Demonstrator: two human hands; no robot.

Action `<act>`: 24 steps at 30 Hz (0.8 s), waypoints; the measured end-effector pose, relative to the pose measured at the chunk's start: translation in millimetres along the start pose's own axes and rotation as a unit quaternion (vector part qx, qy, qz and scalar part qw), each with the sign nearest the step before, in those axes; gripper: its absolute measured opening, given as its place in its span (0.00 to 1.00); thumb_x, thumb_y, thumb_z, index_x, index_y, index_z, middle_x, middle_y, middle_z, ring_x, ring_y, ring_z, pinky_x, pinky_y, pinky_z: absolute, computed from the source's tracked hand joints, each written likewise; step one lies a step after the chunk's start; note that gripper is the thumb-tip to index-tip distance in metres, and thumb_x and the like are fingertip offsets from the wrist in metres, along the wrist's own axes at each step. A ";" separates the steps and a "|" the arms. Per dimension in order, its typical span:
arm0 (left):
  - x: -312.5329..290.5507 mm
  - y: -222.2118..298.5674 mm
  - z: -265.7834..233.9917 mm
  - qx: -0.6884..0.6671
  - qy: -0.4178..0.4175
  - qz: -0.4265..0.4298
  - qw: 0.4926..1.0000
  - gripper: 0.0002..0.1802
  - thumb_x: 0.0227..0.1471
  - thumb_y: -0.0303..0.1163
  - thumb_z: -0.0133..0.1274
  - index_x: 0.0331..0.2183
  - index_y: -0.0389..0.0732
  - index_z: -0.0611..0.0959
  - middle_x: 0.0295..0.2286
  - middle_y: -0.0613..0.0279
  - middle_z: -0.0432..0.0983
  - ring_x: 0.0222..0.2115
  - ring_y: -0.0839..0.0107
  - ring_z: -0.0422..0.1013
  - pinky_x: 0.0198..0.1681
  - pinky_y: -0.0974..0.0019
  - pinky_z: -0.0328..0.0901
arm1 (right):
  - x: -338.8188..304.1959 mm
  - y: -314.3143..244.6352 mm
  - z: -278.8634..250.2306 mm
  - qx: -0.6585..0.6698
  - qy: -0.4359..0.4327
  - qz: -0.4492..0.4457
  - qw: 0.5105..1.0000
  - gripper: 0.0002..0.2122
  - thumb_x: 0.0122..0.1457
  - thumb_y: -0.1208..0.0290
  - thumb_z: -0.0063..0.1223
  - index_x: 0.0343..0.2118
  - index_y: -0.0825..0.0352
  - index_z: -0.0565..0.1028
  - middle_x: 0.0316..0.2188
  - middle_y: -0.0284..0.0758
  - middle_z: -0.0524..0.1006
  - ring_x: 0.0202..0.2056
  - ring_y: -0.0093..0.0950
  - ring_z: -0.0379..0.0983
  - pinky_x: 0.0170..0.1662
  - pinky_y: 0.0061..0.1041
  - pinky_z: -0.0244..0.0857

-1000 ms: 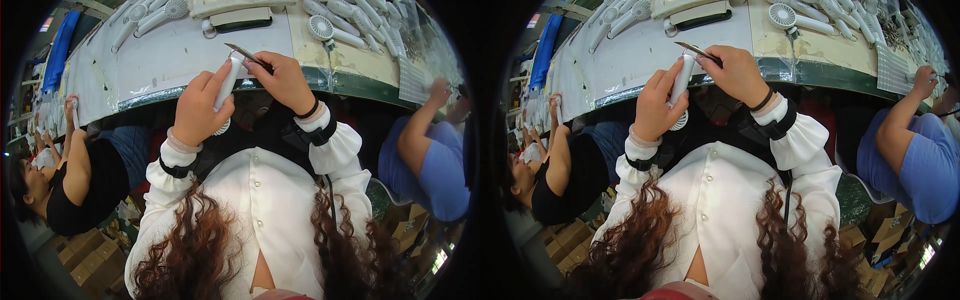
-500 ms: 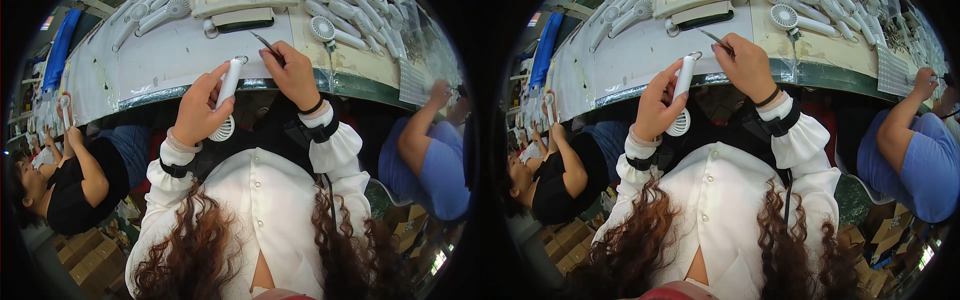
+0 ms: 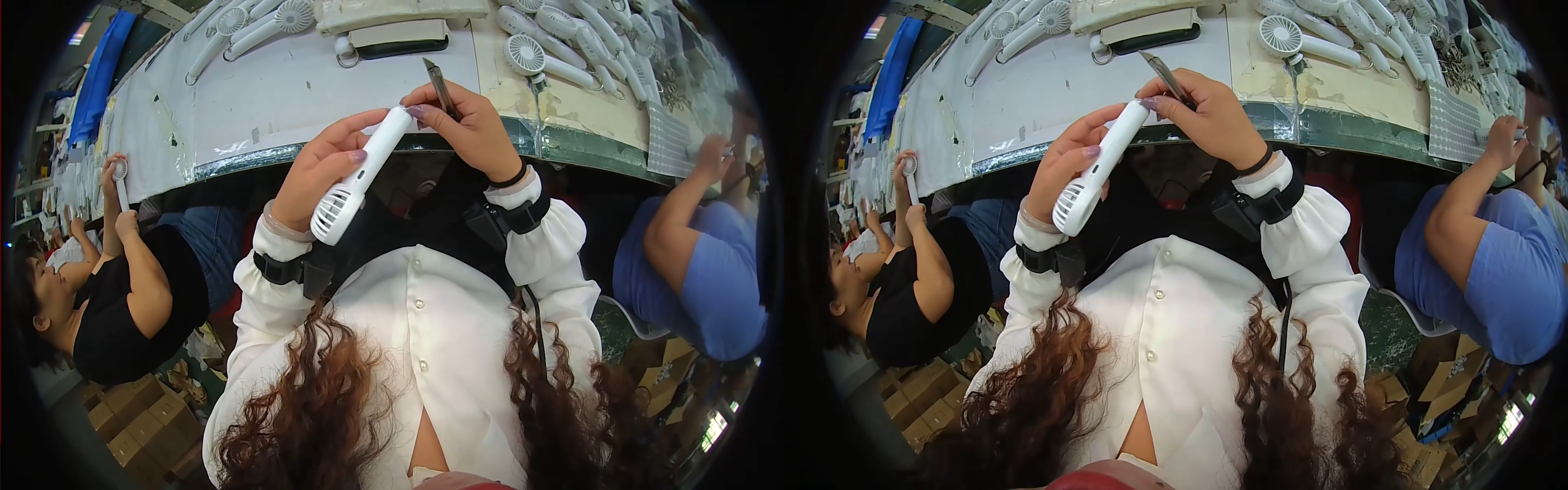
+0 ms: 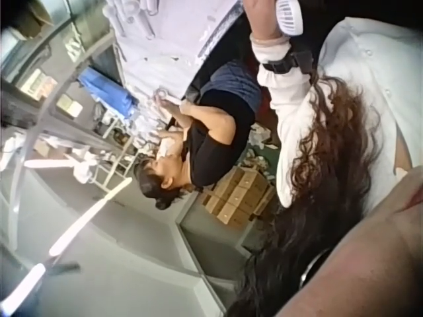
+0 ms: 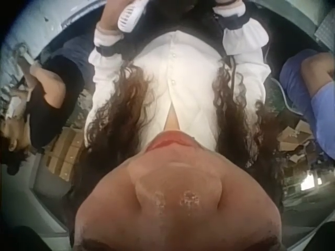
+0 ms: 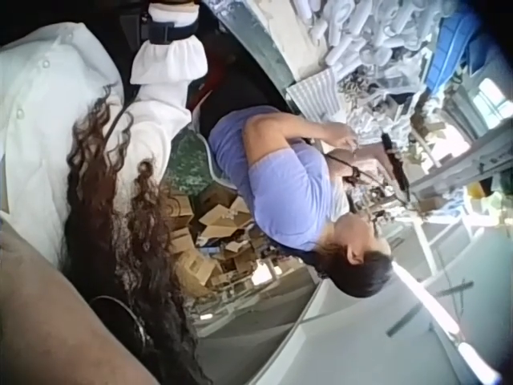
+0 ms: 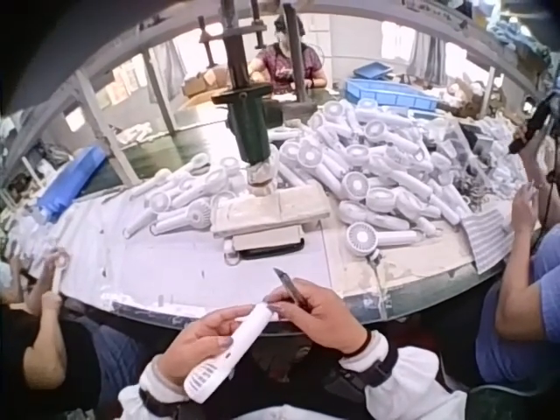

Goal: The person picks up a white handheld fan, uses a small blade to trim the plastic handle, and attaches a metal ring to the base. They then set the finished fan aside and repeat the process with another fan.

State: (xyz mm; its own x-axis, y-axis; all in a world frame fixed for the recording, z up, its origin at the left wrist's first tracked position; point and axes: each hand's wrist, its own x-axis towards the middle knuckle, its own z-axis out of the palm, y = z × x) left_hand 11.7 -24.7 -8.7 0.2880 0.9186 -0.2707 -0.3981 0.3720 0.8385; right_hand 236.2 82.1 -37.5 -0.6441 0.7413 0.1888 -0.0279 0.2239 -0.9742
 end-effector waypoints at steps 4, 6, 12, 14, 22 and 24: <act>0.2 -3.4 11.0 -0.045 0.018 -0.017 0.999 0.33 0.55 0.26 0.50 0.62 0.35 0.65 0.37 0.58 0.76 0.32 0.79 0.72 0.31 0.76 0.69 | 0.1 0.5 3.1 0.025 0.000 0.016 1.000 0.11 0.66 0.72 0.51 0.49 0.70 0.75 0.38 0.30 0.79 0.38 0.19 0.74 0.43 0.19 0.69; 1.3 -6.9 13.8 -0.049 0.031 -0.017 0.998 0.34 0.55 0.28 0.49 0.62 0.34 0.63 0.37 0.57 0.76 0.30 0.78 0.73 0.27 0.76 0.71 | 1.2 2.7 7.0 0.030 0.001 0.016 0.999 0.11 0.66 0.71 0.50 0.49 0.70 0.75 0.37 0.30 0.79 0.38 0.19 0.74 0.43 0.20 0.69; 7.7 -29.7 1.2 0.260 0.127 0.122 0.949 0.31 0.54 0.29 0.55 0.59 0.37 0.70 0.36 0.60 0.77 0.31 0.76 0.72 0.33 0.73 0.69 | -1.0 7.4 10.0 -0.205 0.143 -0.055 0.967 0.12 0.65 0.74 0.49 0.50 0.66 0.75 0.38 0.32 0.79 0.32 0.22 0.75 0.36 0.24 0.70; 6.7 -31.7 -1.5 0.350 0.168 0.154 0.909 0.30 0.53 0.30 0.56 0.57 0.37 0.72 0.37 0.60 0.78 0.31 0.76 0.72 0.34 0.72 0.68 | -5.8 5.0 10.8 -0.273 0.157 -0.055 0.947 0.12 0.65 0.75 0.49 0.50 0.64 0.76 0.38 0.32 0.78 0.30 0.24 0.75 0.34 0.25 0.70; 5.0 -26.4 2.9 0.576 0.233 0.185 0.761 0.30 0.47 0.30 0.60 0.54 0.39 0.76 0.35 0.56 0.74 0.29 0.67 0.73 0.35 0.67 0.70 | -20.6 1.1 22.4 -0.453 0.103 -0.076 0.882 0.19 0.57 0.77 0.54 0.51 0.50 0.77 0.30 0.31 0.72 0.28 0.32 0.74 0.28 0.29 0.68; 4.8 -24.5 4.9 0.586 0.233 0.168 0.757 0.29 0.47 0.31 0.60 0.53 0.38 0.76 0.36 0.56 0.73 0.29 0.67 0.73 0.35 0.66 0.70 | -20.6 -1.5 23.7 -0.479 0.087 -0.072 0.870 0.20 0.56 0.77 0.55 0.52 0.49 0.77 0.30 0.30 0.71 0.27 0.31 0.73 0.27 0.28 0.68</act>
State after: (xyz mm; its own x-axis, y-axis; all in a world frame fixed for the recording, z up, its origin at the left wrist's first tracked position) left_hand 27.1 -30.0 -28.2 -0.1058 0.9840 0.1435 0.7456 -0.0170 0.6661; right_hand 231.3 51.5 -42.8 -0.5583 0.7277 0.3985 0.6053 0.6857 -0.4043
